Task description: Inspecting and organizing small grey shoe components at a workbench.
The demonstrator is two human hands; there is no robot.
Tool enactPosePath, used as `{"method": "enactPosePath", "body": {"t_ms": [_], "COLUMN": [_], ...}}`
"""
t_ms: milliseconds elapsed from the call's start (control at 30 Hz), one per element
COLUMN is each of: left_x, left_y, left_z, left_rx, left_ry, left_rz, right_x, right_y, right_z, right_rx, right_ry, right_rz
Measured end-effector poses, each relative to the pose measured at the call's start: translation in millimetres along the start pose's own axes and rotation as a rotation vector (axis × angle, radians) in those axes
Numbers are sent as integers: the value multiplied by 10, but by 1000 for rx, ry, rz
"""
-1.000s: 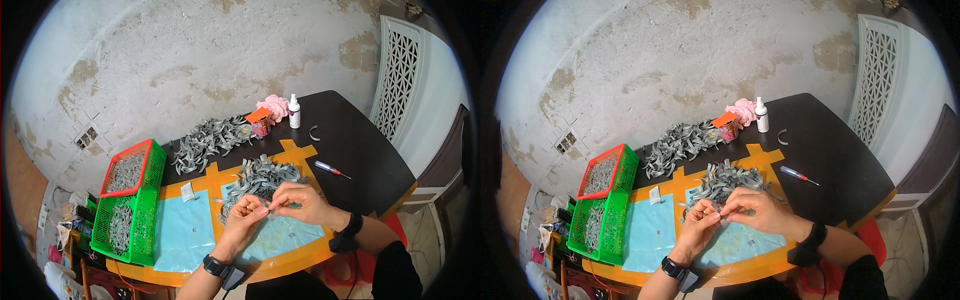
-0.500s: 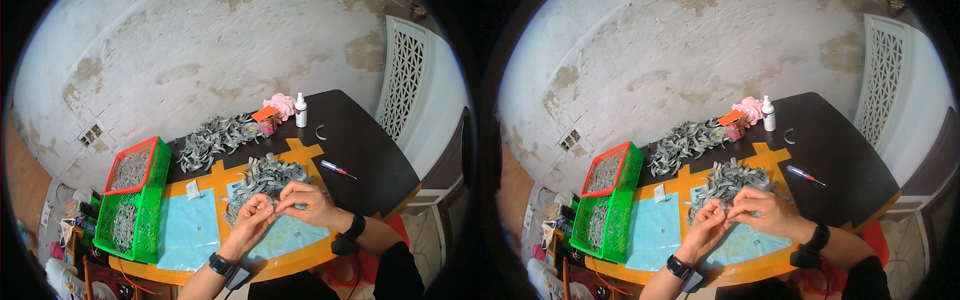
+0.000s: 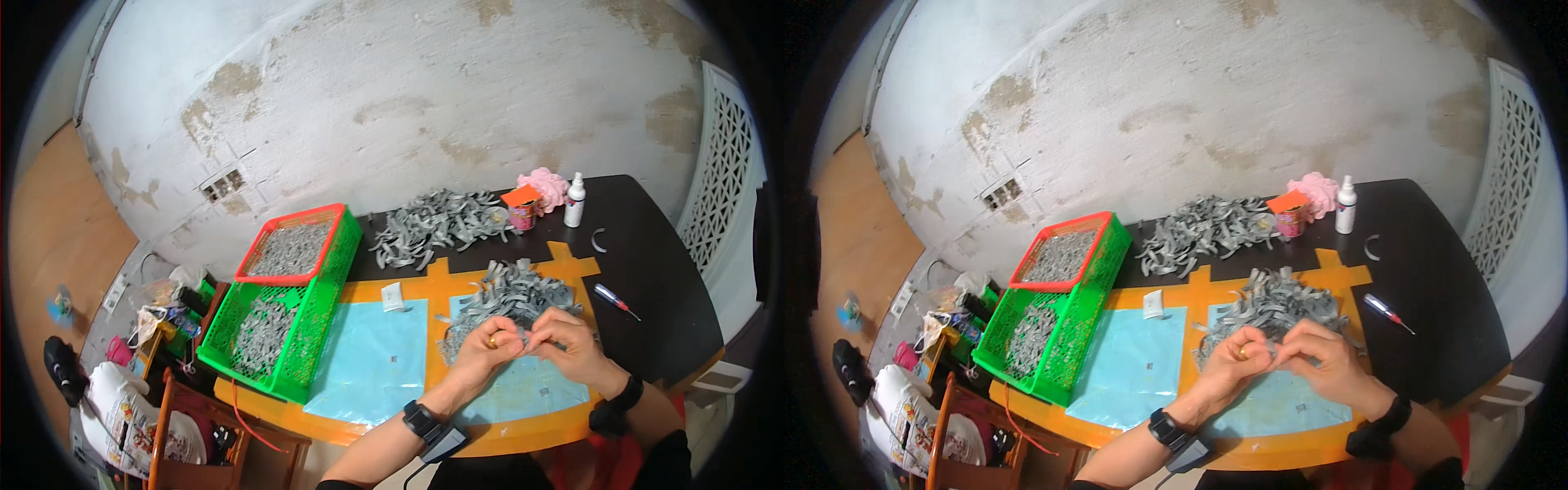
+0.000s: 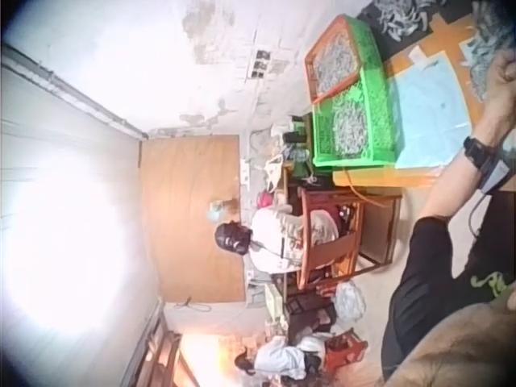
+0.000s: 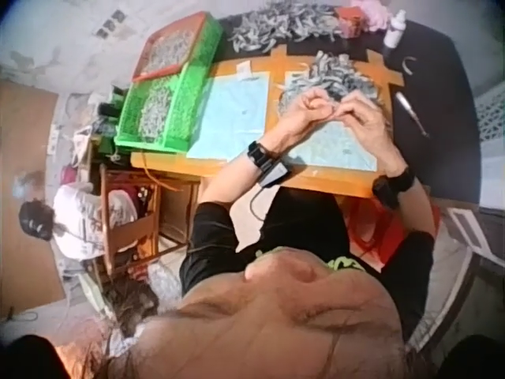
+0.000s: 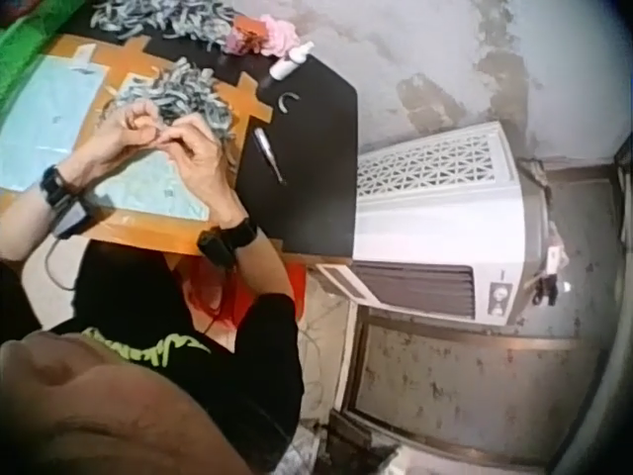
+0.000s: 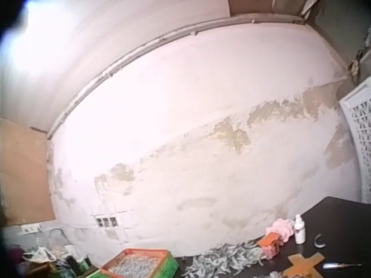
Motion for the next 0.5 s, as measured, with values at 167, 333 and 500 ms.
{"method": "enactPosePath", "body": {"t_ms": [167, 333, 500], "left_x": [-85, 46, 63], "left_y": [53, 26, 29], "left_z": [-49, -88, -132], "left_rx": [0, 20, 120], "left_ry": [-40, -89, -244], "left_rz": [7, 1, -66], "right_x": [87, 95, 111], "right_y": [-52, -5, 3], "right_z": [-30, -111, -210], "right_rx": [37, 109, 266], "right_ry": [-146, -545, -693], "right_rz": [135, 232, 203]}}
Point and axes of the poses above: each hand's wrist, its own y-axis away from the middle knuckle, its own x-axis out of the palm, z = x × y, the point moved 7 cm from there along -y, towards the middle knuckle, and after that the axes turned 5 degrees about y, right-handed, at the moved point
